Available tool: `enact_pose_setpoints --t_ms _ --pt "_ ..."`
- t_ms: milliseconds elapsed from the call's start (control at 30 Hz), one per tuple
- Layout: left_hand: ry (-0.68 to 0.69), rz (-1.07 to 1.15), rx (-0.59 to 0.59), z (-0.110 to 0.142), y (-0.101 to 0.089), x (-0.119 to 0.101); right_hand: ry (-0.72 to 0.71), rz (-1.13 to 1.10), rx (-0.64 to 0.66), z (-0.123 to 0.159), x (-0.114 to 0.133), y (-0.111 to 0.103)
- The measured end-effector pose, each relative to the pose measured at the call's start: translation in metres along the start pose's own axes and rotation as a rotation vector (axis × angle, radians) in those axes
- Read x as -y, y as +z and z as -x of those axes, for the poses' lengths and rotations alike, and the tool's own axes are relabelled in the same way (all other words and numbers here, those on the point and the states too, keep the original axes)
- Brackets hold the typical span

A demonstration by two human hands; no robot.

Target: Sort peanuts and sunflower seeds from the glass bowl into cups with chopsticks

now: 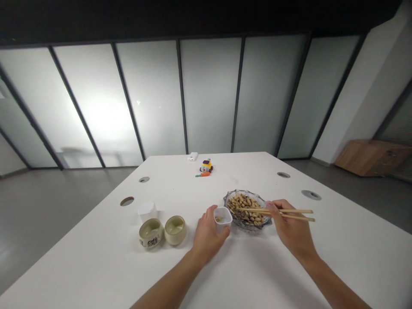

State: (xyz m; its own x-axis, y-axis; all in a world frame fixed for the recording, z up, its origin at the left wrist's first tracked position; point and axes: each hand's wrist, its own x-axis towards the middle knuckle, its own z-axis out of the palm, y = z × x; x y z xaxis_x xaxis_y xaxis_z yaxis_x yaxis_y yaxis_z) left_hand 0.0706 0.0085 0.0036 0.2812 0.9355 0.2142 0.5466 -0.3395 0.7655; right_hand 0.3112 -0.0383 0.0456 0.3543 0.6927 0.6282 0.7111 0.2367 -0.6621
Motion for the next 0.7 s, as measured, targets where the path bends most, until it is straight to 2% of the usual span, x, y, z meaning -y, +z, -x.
enact_pose_setpoints --t_ms 267,400,700 --pt "-0.003 -0.010 0.006 -0.001 -0.001 0.000 0.029 -0.016 -0.048 -0.001 -0.003 -0.002" --pt "-0.009 -0.013 0.009 -0.001 -0.001 -0.001 -0.010 -0.009 -0.086 -0.001 -0.006 -0.003" --pt "0.003 -0.012 0.005 0.000 0.000 0.000 -0.134 -0.094 0.087 0.004 -0.007 0.009"
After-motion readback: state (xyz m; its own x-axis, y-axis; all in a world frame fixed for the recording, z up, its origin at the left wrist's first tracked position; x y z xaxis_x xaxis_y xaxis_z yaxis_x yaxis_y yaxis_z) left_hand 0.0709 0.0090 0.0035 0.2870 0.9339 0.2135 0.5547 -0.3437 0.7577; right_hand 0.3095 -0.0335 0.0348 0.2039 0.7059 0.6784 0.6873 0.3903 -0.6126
